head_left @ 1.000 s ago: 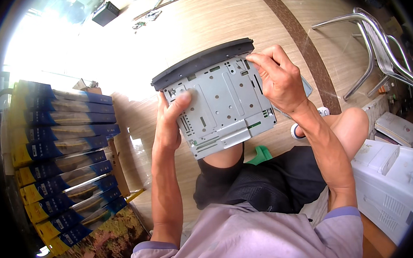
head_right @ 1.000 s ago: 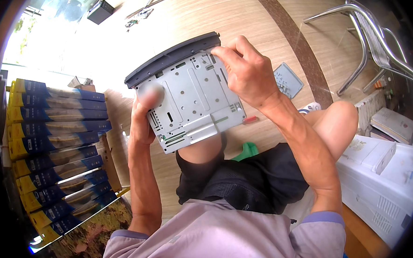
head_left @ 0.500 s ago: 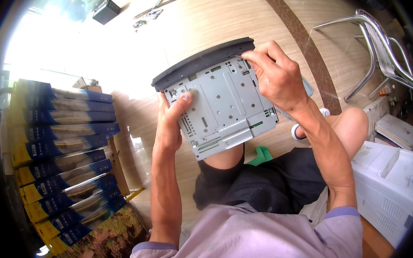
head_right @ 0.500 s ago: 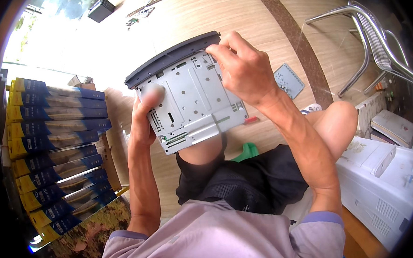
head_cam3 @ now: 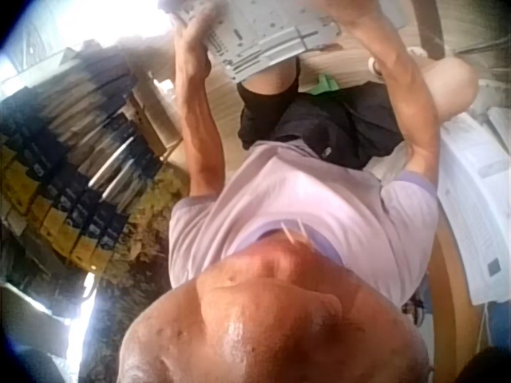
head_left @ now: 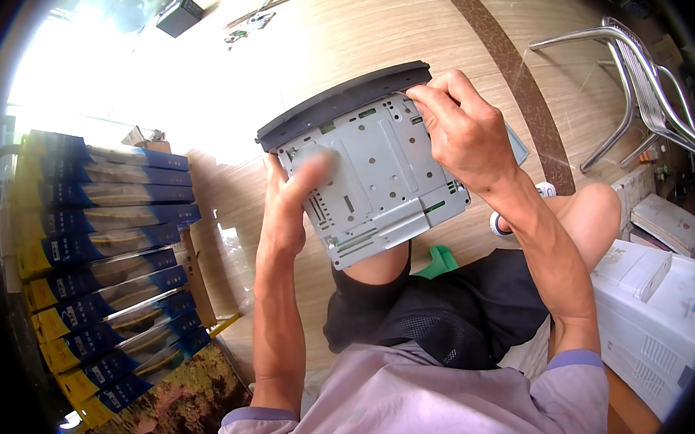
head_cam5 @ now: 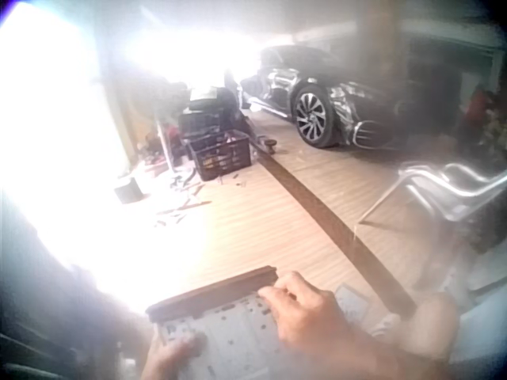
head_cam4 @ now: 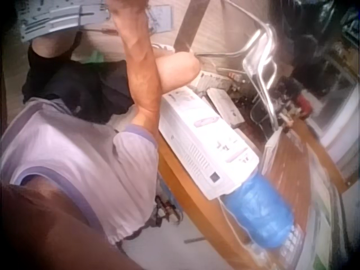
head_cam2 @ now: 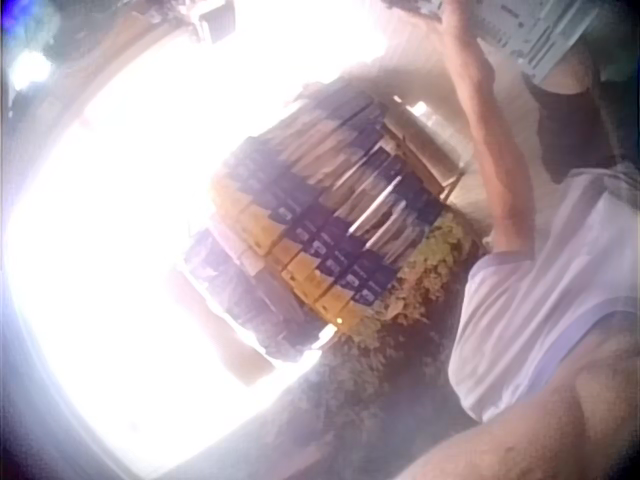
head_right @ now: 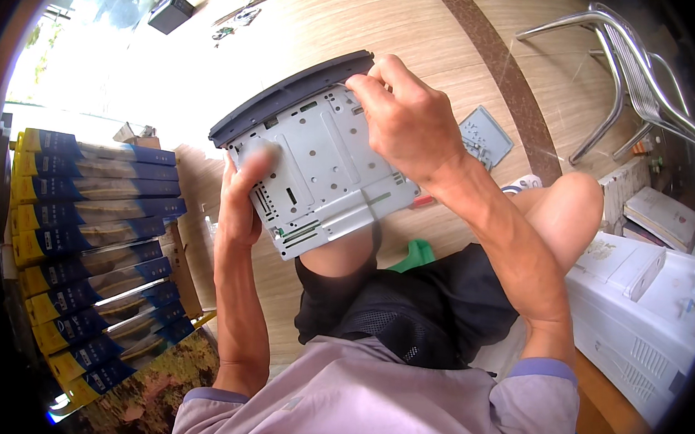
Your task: The person disassembles a car stereo by using a small screwdriver to pry and unscrew various components of the metal casing and internal circuit boards.
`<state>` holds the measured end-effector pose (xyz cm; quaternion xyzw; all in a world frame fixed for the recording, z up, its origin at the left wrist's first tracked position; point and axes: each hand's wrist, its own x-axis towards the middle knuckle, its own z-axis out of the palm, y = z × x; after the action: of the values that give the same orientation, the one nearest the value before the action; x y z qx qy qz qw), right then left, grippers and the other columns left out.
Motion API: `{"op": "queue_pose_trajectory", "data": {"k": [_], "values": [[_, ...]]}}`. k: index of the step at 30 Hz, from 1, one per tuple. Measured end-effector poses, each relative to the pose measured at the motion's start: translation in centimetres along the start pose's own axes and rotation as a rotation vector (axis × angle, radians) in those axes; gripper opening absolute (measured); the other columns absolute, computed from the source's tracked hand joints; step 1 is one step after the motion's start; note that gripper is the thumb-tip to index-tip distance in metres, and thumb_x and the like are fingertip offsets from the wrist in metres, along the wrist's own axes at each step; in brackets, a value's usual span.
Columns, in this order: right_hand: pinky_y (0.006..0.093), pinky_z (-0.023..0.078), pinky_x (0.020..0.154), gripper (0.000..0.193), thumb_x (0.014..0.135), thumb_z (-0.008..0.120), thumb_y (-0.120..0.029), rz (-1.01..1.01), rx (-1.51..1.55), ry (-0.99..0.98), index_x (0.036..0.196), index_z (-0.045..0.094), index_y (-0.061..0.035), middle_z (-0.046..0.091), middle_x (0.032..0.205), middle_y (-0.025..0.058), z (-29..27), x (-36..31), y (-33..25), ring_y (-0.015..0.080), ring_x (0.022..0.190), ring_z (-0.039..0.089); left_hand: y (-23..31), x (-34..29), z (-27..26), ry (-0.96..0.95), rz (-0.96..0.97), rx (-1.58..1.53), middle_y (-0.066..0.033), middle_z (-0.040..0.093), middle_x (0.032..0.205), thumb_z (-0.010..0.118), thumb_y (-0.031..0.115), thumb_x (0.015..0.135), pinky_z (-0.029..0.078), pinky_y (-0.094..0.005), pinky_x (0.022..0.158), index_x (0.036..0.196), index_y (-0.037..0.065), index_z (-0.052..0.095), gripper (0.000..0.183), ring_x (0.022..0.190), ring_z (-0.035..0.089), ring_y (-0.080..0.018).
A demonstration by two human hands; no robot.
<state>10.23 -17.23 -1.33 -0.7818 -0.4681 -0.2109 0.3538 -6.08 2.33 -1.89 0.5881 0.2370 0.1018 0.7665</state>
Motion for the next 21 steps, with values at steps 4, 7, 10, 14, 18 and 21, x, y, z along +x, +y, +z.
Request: {"op": "queue_pose_trajectory", "data": {"k": [4,7,10,14,18,21], "values": [[0.0354,0.06,0.062,0.02,0.084,0.065,0.004,0.071,0.014,-0.063,0.102,0.071,-0.0029,0.063,0.094,0.0075,-0.4,0.5,-0.7,0.0262,0.071,0.07,-0.8,0.3,-0.6,0.015,0.073,0.024,-0.0169,0.061,0.122,0.07,0.031,0.09,0.062,-0.0383,0.086,0.149,0.003,0.033,0.075,0.103,0.07,-0.0259],[0.0382,0.06,0.065,0.016,0.085,0.064,0.003,0.099,-0.018,-0.118,0.099,0.069,-0.0023,0.063,0.094,0.0099,-1.0,1.1,-1.0,0.0299,0.073,0.07,-0.7,0.2,-0.3,0.028,0.064,0.038,-0.0172,0.06,0.124,0.071,0.032,0.089,0.061,-0.0382,0.087,0.149,0.002,0.034,0.076,0.105,0.068,-0.0258],[0.0402,0.06,0.067,0.011,0.085,0.062,0.002,0.107,-0.076,-0.205,0.094,0.068,-0.0014,0.063,0.093,0.012,-1.5,1.5,-1.0,0.0327,0.076,0.07,0.4,0.0,0.1,0.016,-0.008,0.052,-0.0215,0.053,0.138,0.077,0.036,0.082,0.048,-0.045,0.106,0.154,0.002,0.026,0.094,0.124,0.057,-0.0319],[0.0424,0.06,0.069,0.009,0.084,0.062,0.002,0.103,-0.067,-0.254,0.09,0.067,-0.001,0.062,0.093,0.0139,-1.7,2.0,-0.6,0.035,0.078,0.07,0.1,0.2,0.1,0.025,0.013,0.046,-0.0218,0.053,0.137,0.077,0.036,0.082,0.048,-0.0453,0.106,0.154,0.003,0.026,0.095,0.125,0.057,-0.0318],[0.0426,0.057,0.072,0.01,0.088,0.065,0.0,0.138,-0.051,-0.281,0.096,0.069,-0.0006,0.064,0.095,0.0137,-1.8,2.3,-0.6,0.0345,0.081,0.069,0.1,0.2,0.0,0.03,-0.006,0.055,-0.0228,0.052,0.139,0.078,0.038,0.08,0.047,-0.0475,0.107,0.155,0.003,0.027,0.097,0.128,0.054,-0.0335],[0.0419,0.054,0.074,0.01,0.093,0.067,-0.003,0.157,-0.075,-0.329,0.102,0.07,-0.0006,0.065,0.097,0.0127,-2.2,2.5,-0.6,0.0336,0.084,0.068,0.0,0.3,0.0,0.043,0.014,0.084,-0.0235,0.051,0.139,0.079,0.041,0.079,0.046,-0.0489,0.108,0.155,0.003,0.027,0.099,0.129,0.053,-0.035]]}}
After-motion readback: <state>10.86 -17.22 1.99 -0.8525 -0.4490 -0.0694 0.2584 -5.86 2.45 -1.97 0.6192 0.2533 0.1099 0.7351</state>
